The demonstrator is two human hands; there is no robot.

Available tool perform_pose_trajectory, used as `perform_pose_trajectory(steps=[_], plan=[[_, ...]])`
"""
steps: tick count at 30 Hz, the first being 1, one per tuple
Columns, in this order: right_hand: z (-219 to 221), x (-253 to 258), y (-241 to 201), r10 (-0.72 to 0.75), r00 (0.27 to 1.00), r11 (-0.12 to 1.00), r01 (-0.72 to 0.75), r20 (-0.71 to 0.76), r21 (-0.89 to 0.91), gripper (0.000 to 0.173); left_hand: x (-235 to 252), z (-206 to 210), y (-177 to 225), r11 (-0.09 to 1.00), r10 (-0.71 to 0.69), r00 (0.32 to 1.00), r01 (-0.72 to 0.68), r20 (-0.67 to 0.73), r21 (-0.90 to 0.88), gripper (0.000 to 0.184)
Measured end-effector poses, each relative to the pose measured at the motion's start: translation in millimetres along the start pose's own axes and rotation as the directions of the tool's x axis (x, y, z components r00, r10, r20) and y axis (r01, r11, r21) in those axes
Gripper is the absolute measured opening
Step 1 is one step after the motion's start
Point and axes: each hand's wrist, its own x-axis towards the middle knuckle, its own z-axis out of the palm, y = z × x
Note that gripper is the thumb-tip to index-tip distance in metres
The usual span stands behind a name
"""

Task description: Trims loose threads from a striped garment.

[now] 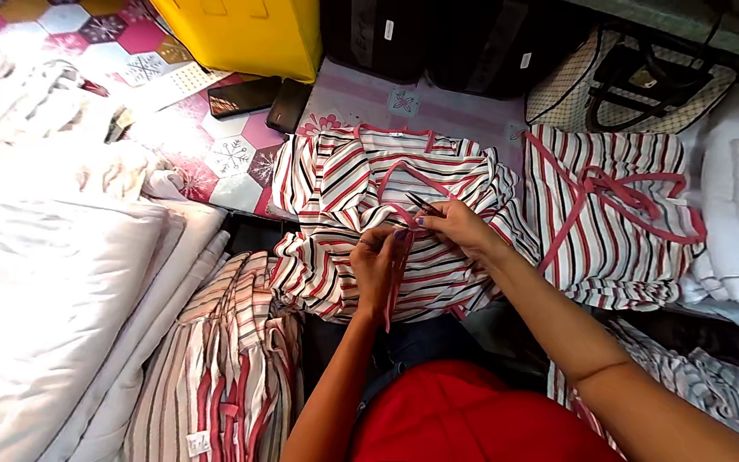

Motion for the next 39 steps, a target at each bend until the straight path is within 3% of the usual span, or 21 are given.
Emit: perform_pose_trajectory(steps=[4,6,10,12,14,16,18,21,23,25,30,34,39], plan=[[4,0,5,0.010,1.000,0.999,-0.011,0.026,0.053,0.010,-4,1,8,0.971,-0.150,0.988,0.152,0.026,-0.183,0.014],[10,-1,6,0.001,1.000,0.999,-0.002,0.019,0.053,0.009,-2,6,11,0.977,-0.129,0.990,0.137,0.061,-0.163,0.023],[9,0,6,0.040,0.999,0.993,-0.041,0.008,0.108,0.010,4,-14,8,0.992,-0.089,0.991,0.098,0.101,-0.085,0.009],[5,1,7,0.071,0.997,0.986,-0.071,0.009,0.148,0.011,2,-45,6,0.987,-0.104,0.990,0.090,0.100,0.132,0.007],[4,3,7,0.108,0.994,0.978,-0.106,0.002,0.179,0.011,0,-76,19,0.810,-0.243,0.956,0.109,0.162,0.576,0.016],[7,3,8,0.134,0.991,0.971,-0.131,-0.001,0.201,0.011,-3,-80,43,0.642,-0.373,0.906,0.098,0.198,0.760,0.022],[12,5,8,0.140,0.990,0.966,-0.135,-0.004,0.220,0.011,-8,-64,56,0.683,-0.271,0.933,0.013,0.237,0.730,0.025],[18,4,5,0.146,0.989,0.959,-0.137,-0.017,0.247,0.012,-8,-23,39,0.819,0.023,0.969,-0.160,0.247,0.552,0.025],[18,1,4,0.150,0.988,0.961,-0.140,-0.026,0.240,0.011,-2,-4,16,0.811,0.211,0.953,-0.295,0.218,0.505,0.021],[16,1,5,0.139,0.990,0.966,-0.129,-0.025,0.225,0.011,2,1,6,0.767,0.312,0.927,-0.375,0.208,0.521,0.012],[16,2,7,0.146,0.989,0.966,-0.138,-0.022,0.220,0.012,-2,-11,10,0.769,0.176,0.954,-0.287,0.244,0.571,0.011],[20,4,6,0.148,0.989,0.961,-0.142,-0.007,0.235,0.015,-2,-10,16,0.905,0.022,0.979,-0.104,0.200,0.412,0.023],[19,4,7,0.140,0.990,0.965,-0.134,-0.008,0.227,0.013,5,-19,7,0.936,0.062,0.978,-0.126,0.199,0.330,0.009]])
